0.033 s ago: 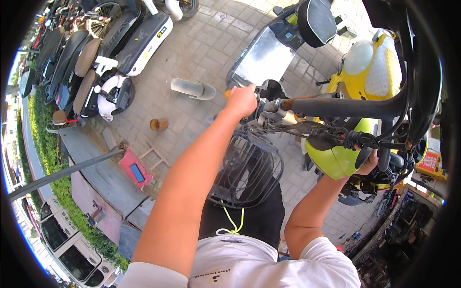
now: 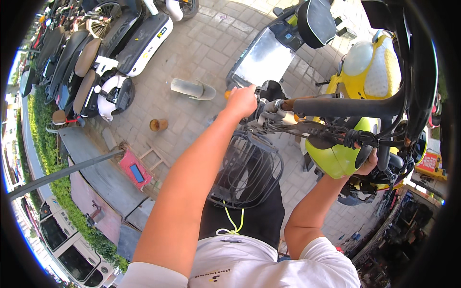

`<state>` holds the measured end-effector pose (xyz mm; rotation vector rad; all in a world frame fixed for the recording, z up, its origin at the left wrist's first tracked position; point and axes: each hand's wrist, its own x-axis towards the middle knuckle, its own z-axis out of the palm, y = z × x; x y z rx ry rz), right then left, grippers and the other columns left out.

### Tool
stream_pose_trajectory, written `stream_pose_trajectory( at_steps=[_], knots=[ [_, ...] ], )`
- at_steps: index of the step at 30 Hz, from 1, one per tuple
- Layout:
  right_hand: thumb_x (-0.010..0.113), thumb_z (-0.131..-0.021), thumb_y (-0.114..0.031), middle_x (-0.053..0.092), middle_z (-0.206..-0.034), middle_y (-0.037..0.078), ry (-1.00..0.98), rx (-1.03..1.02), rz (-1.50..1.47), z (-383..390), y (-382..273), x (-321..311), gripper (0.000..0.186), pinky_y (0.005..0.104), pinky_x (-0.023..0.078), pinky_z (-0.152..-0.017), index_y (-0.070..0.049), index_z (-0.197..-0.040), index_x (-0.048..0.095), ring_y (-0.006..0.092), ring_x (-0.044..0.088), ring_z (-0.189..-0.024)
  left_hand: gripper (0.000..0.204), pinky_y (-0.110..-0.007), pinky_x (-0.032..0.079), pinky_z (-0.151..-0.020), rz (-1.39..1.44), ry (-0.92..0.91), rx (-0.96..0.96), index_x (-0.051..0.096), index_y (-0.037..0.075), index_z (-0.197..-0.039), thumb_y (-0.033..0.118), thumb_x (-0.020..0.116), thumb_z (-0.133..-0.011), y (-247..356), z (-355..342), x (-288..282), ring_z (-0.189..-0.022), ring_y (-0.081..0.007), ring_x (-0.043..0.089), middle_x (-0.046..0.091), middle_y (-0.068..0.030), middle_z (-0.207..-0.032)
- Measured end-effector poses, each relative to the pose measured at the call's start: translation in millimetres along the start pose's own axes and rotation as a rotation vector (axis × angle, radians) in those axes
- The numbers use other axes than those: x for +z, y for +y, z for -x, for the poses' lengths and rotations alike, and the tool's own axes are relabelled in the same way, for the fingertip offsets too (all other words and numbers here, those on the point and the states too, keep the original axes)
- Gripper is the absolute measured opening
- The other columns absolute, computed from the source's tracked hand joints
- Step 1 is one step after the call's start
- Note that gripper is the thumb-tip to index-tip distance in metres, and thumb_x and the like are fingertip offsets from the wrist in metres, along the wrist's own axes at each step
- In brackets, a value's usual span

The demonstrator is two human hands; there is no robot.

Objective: The person adjusts the handlebars and front basket of a yellow electric scooter, then uses a power drill to tighten components on the handlebar stem. The person repeatedly repositions the basket and handlebars while working in an outdoor repair area.

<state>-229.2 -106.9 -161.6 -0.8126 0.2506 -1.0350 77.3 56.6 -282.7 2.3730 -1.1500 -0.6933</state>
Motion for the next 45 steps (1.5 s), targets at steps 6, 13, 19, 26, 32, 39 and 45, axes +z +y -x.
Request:
stream_pose_trajectory(
  at_steps=[6,13,19,26,32,39,45],
  knots=[
    [0.046,-0.089,-0.031,0.065,-0.111,0.020,-0.082,-0.055,-0.137,-3.2,16.0,46.6,0.034,0.0544,0.050,-0.092,-0.008,-0.111,0.056,0.0372,0.065,-0.100,0.048,-0.053,0.038,-0.102,0.061,-0.004,-0.029,0.053,0.003,-0.130,0.027,0.059,-0.089,9.8,3.2,-4.9,-0.112,-0.0393,0.057,0.064,-0.0215,-0.118],
    [0.047,-0.089,-0.027,0.062,-0.118,0.022,-0.030,-0.063,-0.154,1.6,14.3,31.6,0.025,0.0600,0.046,-0.095,-0.014,-0.107,0.058,0.0439,0.059,-0.111,0.059,-0.045,0.036,-0.094,0.141,0.390,0.233,0.056,0.009,-0.121,0.033,0.078,-0.071,67.2,46.8,-5.2,-0.111,-0.0313,0.048,0.053,-0.0093,-0.112],
    [0.048,-0.089,-0.028,0.062,-0.119,0.023,0.017,-0.078,-0.119,5.5,13.8,31.9,0.025,0.0622,0.045,-0.096,-0.015,-0.107,0.059,0.0445,0.059,-0.111,0.046,-0.043,0.035,-0.085,0.150,0.368,0.206,0.056,0.011,-0.097,0.031,0.083,-0.067,73.5,34.9,-0.3,-0.099,-0.0284,0.049,0.053,-0.0063,-0.099],
    [0.049,-0.088,-0.027,0.064,-0.112,0.019,0.037,-0.099,-0.062,4.4,14.0,45.2,0.023,0.0582,0.047,-0.096,-0.014,-0.105,0.058,0.0382,0.062,-0.108,0.040,-0.043,0.036,-0.080,0.131,0.418,0.194,0.054,0.012,-0.090,0.029,0.082,-0.068,78.6,26.4,6.2,-0.094,-0.0285,0.051,0.054,-0.0053,-0.093],
    [0.045,-0.090,-0.033,0.064,-0.111,0.020,0.110,-0.178,-0.088,4.1,15.1,29.6,0.038,0.0500,0.052,-0.088,-0.003,-0.110,0.058,0.0326,0.064,-0.101,0.039,-0.043,0.037,-0.080,0.123,0.387,0.189,0.056,0.011,-0.091,0.028,0.082,-0.067,84.2,26.1,7.3,-0.094,-0.0282,0.052,0.055,-0.0051,-0.093],
    [0.049,-0.089,-0.029,0.063,-0.105,0.011,0.146,-0.178,-0.143,6.4,10.2,21.8,0.030,0.0436,0.047,-0.094,-0.005,-0.105,0.058,0.0270,0.061,-0.104,0.035,-0.042,0.037,-0.080,0.154,0.385,0.316,0.062,0.013,-0.092,0.027,0.082,-0.067,85.4,23.3,12.7,-0.094,-0.0264,0.052,0.055,-0.0022,-0.092],
    [0.049,-0.088,-0.028,0.055,-0.121,0.012,0.281,-0.281,-0.006,11.6,14.1,23.0,0.021,0.0421,0.046,-0.096,-0.009,-0.097,0.055,0.0256,0.055,-0.110,0.030,-0.042,0.037,-0.079,0.088,0.390,0.408,0.063,0.014,-0.089,0.027,0.081,-0.068,84.1,15.4,16.3,-0.095,-0.0250,0.052,0.055,-0.0011,-0.091]
  ],
)
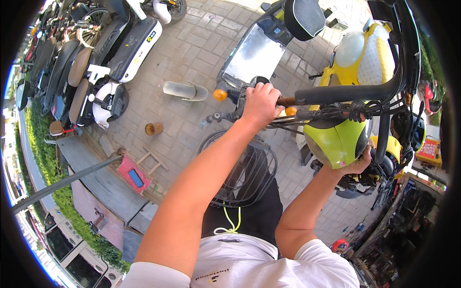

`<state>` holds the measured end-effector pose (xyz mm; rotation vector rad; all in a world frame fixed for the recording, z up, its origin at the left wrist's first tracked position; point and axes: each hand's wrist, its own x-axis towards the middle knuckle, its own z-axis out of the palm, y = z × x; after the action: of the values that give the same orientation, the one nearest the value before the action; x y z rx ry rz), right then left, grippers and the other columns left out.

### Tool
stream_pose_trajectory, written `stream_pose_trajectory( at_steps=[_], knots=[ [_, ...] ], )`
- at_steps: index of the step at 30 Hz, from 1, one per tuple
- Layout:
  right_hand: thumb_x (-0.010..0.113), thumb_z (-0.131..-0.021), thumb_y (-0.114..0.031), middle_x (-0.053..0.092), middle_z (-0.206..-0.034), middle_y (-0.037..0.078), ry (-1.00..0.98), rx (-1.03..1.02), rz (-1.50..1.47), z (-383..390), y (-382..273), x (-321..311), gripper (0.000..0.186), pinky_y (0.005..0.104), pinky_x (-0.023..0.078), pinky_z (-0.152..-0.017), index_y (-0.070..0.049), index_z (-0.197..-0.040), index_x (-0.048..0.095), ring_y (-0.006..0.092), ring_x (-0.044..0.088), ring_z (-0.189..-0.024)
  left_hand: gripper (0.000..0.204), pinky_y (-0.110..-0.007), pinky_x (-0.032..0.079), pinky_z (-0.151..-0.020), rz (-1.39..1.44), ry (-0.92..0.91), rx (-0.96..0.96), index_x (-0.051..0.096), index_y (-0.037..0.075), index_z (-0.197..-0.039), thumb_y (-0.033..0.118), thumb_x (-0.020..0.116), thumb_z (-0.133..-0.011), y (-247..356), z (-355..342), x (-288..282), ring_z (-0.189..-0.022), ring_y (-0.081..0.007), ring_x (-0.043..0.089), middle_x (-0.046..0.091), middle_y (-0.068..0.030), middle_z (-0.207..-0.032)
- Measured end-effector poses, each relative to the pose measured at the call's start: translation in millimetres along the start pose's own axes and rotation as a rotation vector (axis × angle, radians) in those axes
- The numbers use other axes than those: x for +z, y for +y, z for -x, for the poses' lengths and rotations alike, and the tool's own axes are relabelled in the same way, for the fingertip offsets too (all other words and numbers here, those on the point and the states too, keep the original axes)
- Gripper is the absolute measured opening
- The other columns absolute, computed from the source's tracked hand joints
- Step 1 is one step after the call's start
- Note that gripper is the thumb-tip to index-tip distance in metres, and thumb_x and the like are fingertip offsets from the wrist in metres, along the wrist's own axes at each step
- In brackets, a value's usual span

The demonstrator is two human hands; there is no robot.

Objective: The person adjusts the handlebars and front basket of a yellow electric scooter, then uses a power drill to tighten components on the handlebar stem. The person repeatedly repositions the basket and handlebars while working in an outdoor repair area.

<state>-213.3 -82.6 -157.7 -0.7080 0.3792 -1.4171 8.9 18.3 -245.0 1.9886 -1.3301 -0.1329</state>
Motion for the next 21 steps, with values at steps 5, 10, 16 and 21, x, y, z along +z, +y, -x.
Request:
stream_pose_trajectory(
  at_steps=[5,10,16,21],
  knots=[
    [0.050,-0.086,-0.027,0.065,-0.106,0.007,-0.035,0.048,-0.064,-1.3,0.8,-12.0,0.025,0.0440,0.048,-0.095,-0.012,-0.103,0.060,0.0255,0.062,-0.105,0.027,-0.041,0.037,-0.079,-0.049,-0.009,0.078,0.063,0.014,-0.087,0.027,0.079,-0.069,-4.2,-2.1,1.5,-0.094,-0.0248,0.052,0.056,-0.0014,-0.090],
    [0.048,-0.089,-0.030,0.062,-0.099,0.013,0.037,0.001,-0.025,7.6,4.8,10.9,0.029,0.0449,0.052,-0.088,-0.006,-0.104,0.055,0.0268,0.064,-0.098,0.025,-0.042,0.037,-0.081,-0.059,-0.110,0.045,0.064,0.012,-0.087,0.025,0.077,-0.071,0.3,-8.4,-0.3,-0.096,-0.0255,0.053,0.058,-0.0035,-0.093],
    [0.060,-0.080,-0.009,0.050,-0.081,0.007,0.017,-0.231,0.254,2.5,18.3,21.4,0.018,0.0319,0.046,-0.076,-0.003,-0.093,0.049,0.0179,0.052,-0.075,0.039,-0.033,0.044,-0.081,0.457,-0.217,-0.169,0.065,0.003,-0.107,0.021,0.080,-0.076,-11.3,-40.2,-47.0,-0.095,-0.0195,0.056,0.064,-0.0055,-0.100],
    [0.083,-0.077,-0.022,0.053,-0.075,0.006,-0.044,-0.183,0.147,4.8,27.3,48.0,0.039,0.0345,0.049,-0.070,-0.004,-0.088,0.051,0.0174,0.054,-0.069,0.029,-0.031,0.049,-0.089,1.247,-0.496,-0.214,0.063,-0.002,-0.120,0.013,0.063,-0.096,23.2,-130.0,-108.9,-0.102,-0.0173,0.061,0.066,-0.0125,-0.114]
  ],
)
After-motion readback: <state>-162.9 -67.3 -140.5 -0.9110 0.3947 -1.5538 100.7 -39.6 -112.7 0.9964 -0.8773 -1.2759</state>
